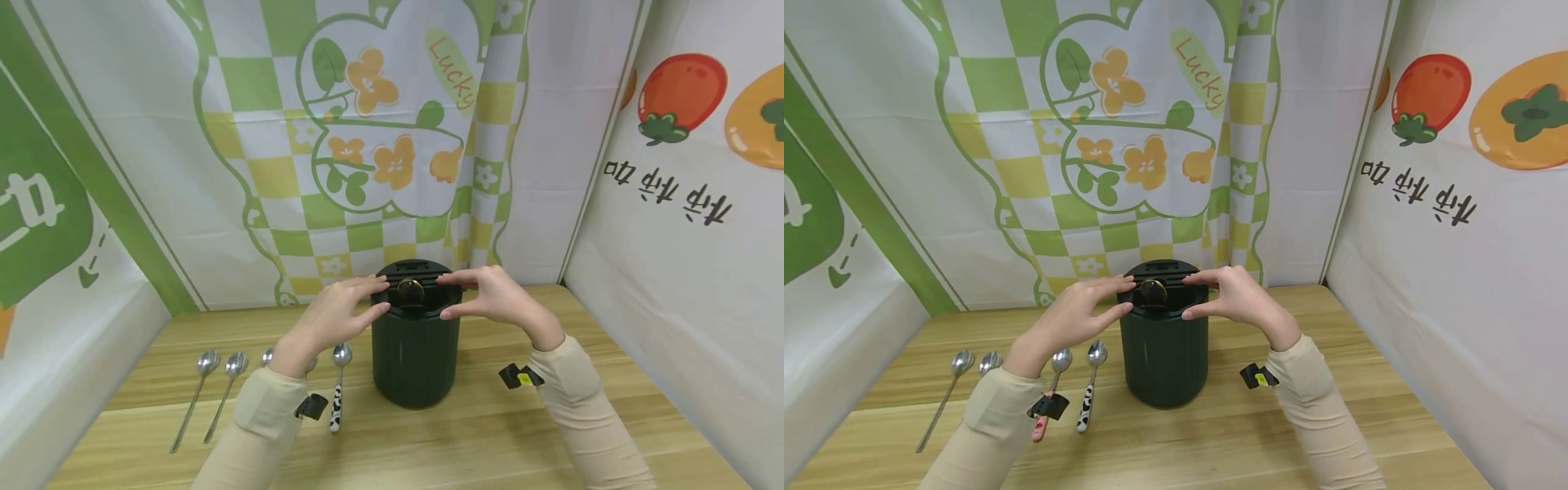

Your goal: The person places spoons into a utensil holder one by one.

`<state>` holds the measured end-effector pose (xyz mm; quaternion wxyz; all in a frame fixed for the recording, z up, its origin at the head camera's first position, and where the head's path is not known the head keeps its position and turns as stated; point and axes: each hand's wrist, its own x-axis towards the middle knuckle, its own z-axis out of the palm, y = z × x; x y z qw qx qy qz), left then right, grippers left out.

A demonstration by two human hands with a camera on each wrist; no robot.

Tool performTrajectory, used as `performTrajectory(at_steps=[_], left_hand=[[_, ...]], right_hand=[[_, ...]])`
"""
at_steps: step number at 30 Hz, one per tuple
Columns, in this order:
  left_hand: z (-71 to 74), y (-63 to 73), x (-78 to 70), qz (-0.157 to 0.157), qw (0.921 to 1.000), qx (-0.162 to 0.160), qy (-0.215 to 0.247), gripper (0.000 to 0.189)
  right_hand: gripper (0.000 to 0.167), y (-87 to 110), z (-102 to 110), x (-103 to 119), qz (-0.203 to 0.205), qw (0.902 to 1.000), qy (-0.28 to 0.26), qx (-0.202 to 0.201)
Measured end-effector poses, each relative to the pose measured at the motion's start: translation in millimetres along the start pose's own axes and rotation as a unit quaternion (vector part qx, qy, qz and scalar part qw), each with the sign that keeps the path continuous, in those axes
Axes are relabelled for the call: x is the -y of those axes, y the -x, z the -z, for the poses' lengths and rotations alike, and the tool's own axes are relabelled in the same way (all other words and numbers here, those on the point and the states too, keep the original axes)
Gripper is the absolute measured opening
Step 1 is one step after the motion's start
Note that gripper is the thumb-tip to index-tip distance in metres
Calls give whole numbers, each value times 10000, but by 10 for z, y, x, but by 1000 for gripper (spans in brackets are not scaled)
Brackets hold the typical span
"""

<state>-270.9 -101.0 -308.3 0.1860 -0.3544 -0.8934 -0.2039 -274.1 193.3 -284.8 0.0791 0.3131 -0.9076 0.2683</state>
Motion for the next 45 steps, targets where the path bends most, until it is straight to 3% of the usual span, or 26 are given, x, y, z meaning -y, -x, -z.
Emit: performTrajectory(at_steps=[13,18,24,28,37,45], left_hand=[[-4,42,39,-82,9997,-213,-53,41],[-42,106,81,23,9977,-664,-113,34],[-113,195,154,232,9893,-1371,-440,23],[-170,269,204,487,9854,-1532,-555,19],[-403,445,313,1635,9792,-884,-812,13],[-598,527,382,2444,9680,-342,-459,12]], right_hand=[[60,7,1,1,-44,10000,-75,8],[60,11,1,1,-25,9999,-131,7],[60,16,-3,0,-44,9999,-142,12],[60,15,-4,-2,-57,9999,-161,8],[60,16,-7,1,-97,9997,-223,7],[60,17,-6,6,-108,9996,-261,1]])
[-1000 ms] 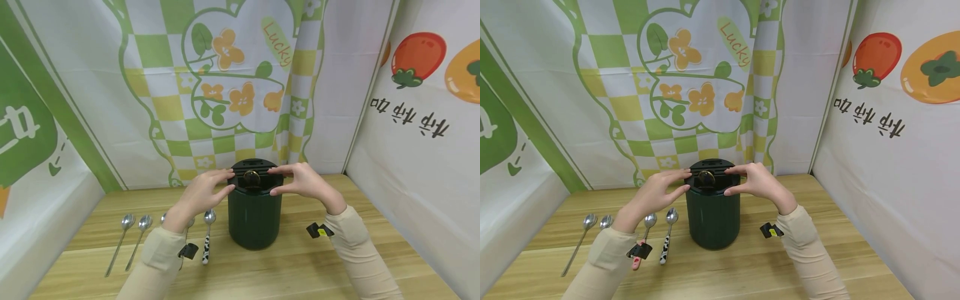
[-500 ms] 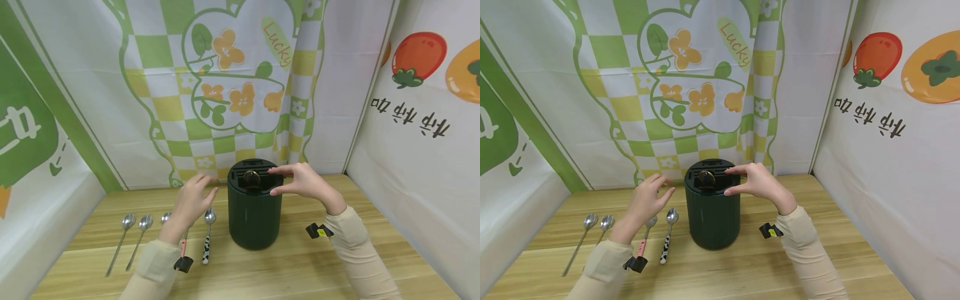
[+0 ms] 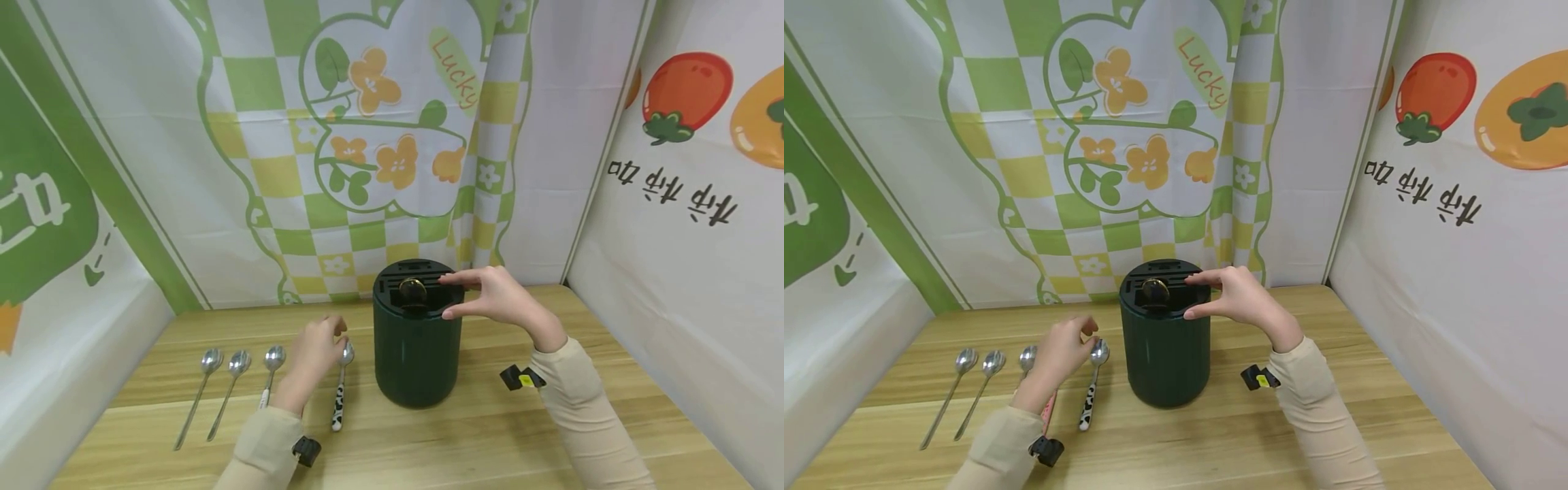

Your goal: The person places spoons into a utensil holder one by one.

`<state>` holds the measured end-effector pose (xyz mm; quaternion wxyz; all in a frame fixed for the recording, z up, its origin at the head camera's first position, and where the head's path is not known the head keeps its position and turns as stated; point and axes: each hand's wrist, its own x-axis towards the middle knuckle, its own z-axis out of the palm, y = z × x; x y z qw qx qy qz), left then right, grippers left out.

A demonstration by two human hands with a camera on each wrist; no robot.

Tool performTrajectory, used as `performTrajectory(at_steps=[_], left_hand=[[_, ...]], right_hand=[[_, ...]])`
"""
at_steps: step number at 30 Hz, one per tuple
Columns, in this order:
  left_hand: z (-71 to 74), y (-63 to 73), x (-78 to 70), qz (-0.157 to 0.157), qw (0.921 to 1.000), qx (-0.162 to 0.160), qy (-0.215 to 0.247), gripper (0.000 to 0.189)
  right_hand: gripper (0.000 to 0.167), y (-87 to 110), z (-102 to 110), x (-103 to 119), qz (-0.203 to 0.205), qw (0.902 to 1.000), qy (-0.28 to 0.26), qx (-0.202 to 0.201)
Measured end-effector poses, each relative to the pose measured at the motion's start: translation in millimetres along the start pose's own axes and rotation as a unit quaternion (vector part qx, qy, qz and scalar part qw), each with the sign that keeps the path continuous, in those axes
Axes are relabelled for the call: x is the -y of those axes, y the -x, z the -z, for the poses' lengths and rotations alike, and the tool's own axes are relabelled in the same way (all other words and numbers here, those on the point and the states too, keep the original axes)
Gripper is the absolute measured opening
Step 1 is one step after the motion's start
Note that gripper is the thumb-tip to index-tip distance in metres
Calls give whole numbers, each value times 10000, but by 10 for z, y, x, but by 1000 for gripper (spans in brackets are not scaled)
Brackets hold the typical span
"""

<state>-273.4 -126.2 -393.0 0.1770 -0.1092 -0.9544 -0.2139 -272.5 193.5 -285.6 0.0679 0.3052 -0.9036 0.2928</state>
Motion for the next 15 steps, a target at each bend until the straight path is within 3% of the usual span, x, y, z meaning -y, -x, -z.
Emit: performTrajectory(at_steps=[9,15], left_hand=[[-154,16,23,564,9974,449,64,7],[-234,6,38,829,9948,585,-29,8]], right_hand=[[60,3,10,14,-57,10000,-18,27],[61,-1,7,9,-67,10000,-53,46]])
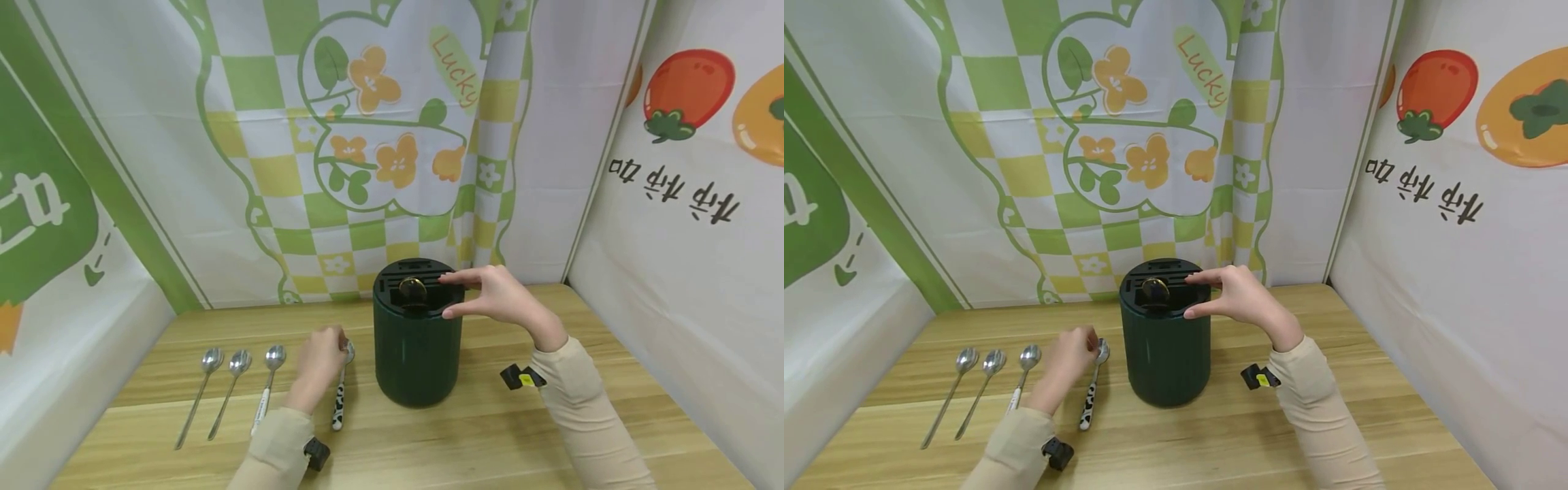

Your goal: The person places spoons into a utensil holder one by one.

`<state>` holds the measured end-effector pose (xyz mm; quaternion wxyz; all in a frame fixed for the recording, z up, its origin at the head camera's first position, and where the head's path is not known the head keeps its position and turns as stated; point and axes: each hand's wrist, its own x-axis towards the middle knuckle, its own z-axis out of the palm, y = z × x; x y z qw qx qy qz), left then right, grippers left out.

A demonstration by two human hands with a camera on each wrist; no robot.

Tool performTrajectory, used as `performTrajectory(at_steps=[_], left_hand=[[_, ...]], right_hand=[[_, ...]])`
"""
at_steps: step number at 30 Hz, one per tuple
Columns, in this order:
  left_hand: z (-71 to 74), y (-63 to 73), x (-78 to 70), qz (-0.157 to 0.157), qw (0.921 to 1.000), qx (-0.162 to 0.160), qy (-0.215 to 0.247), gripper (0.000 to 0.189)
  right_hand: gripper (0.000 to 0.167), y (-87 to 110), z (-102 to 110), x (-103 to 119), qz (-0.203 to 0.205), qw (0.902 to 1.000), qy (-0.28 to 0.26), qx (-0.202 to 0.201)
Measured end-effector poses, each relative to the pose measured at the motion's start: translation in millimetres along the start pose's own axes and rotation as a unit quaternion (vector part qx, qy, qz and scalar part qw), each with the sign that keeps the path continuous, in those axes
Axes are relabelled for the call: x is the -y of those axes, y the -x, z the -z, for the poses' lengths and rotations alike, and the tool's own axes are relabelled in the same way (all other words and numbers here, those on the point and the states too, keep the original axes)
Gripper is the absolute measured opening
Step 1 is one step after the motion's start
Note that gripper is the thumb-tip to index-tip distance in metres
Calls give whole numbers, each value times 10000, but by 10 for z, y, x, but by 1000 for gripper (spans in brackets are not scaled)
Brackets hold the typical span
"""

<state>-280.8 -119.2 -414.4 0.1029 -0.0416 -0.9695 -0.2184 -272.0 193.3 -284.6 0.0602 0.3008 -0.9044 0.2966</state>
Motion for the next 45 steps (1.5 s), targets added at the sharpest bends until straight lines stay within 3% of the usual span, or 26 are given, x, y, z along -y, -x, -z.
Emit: performTrajectory(at_steps=[11,18,27,45], left_hand=[[-110,-23,2,449,9986,180,-192,7],[-156,-35,13,476,9980,291,-296,3],[-204,-56,11,634,9954,630,-355,21],[-255,-73,21,641,9945,716,-421,24]], right_hand=[[61,-5,-13,-29,33,10000,-12,-19],[61,-6,-10,-25,23,10000,-71,1],[61,-3,-2,-10,-26,9999,-98,35],[61,-3,1,-3,-34,10000,-25,37]])
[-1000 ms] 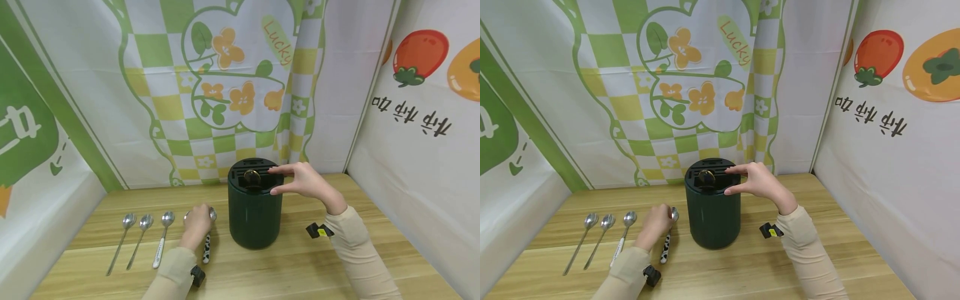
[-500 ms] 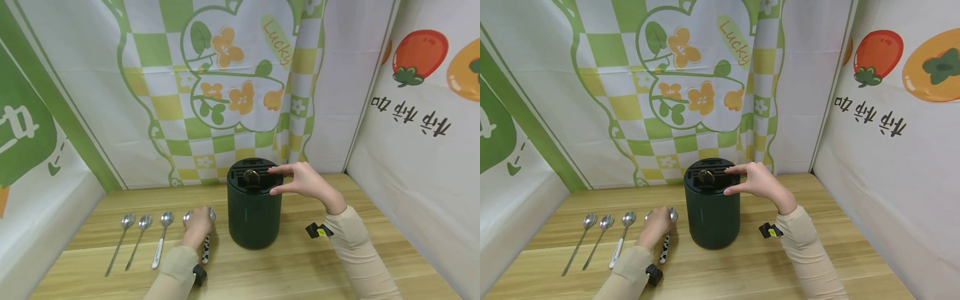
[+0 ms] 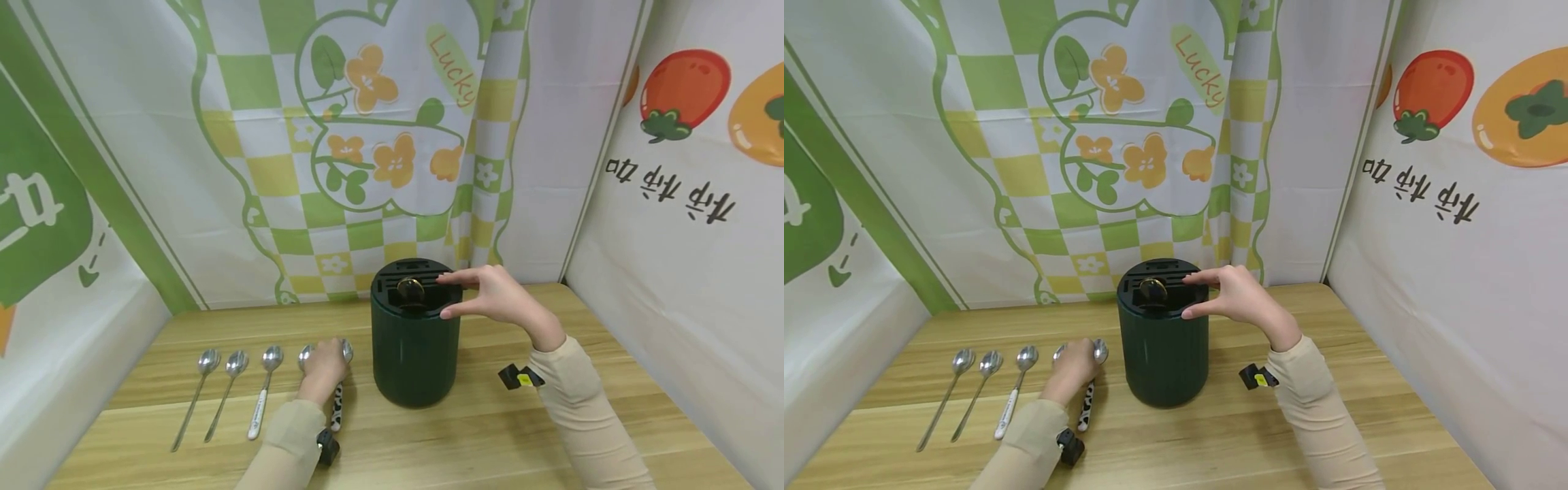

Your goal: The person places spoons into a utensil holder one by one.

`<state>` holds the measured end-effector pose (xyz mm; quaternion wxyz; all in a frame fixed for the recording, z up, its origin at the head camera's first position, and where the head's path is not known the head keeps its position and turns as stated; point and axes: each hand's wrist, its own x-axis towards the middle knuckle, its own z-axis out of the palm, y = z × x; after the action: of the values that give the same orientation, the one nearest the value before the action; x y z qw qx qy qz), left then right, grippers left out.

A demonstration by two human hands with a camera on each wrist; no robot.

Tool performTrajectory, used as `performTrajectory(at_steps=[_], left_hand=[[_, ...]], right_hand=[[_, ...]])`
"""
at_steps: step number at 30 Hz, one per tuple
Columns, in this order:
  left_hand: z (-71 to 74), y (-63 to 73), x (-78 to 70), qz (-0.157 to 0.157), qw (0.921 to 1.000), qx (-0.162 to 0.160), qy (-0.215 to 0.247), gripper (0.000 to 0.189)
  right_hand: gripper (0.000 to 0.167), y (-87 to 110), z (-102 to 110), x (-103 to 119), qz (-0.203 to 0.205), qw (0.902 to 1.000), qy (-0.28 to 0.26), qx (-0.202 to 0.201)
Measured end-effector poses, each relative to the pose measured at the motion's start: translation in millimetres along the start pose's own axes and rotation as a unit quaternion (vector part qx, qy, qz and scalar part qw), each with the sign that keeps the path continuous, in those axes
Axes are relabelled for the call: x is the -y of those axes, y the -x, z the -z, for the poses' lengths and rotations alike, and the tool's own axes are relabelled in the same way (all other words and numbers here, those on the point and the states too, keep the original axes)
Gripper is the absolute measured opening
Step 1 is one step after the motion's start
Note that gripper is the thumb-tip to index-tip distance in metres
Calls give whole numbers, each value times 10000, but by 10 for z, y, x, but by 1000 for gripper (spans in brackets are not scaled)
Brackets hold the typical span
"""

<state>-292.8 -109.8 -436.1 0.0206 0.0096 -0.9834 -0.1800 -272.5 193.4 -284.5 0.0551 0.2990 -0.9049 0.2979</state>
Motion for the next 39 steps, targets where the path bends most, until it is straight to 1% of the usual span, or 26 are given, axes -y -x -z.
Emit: performTrajectory(at_steps=[2,9,15,17,21,27,34,39], left_hand=[[3,-2,-5,49,10000,32,-14,24],[16,10,-11,70,9999,84,22,18],[16,3,-7,150,9997,50,161,20],[15,1,-7,177,9995,66,262,18],[12,6,-3,180,9991,98,368,14],[5,15,6,150,9989,90,437,12],[-8,32,10,185,9972,145,715,5],[-2,31,5,114,9980,72,610,3]], right_hand=[[61,-1,-2,2,-17,10000,-23,7],[61,5,-3,7,-45,10000,-50,13],[61,6,3,6,11,10000,-59,6],[61,6,6,1,24,10000,-55,-1],[61,4,7,-8,-38,10000,-35,-9],[61,-3,-3,-19,2,10000,1,-11],[61,4,-5,-10,9,10000,39,-2],[61,6,-5,-9,16,10000,0,-5]])
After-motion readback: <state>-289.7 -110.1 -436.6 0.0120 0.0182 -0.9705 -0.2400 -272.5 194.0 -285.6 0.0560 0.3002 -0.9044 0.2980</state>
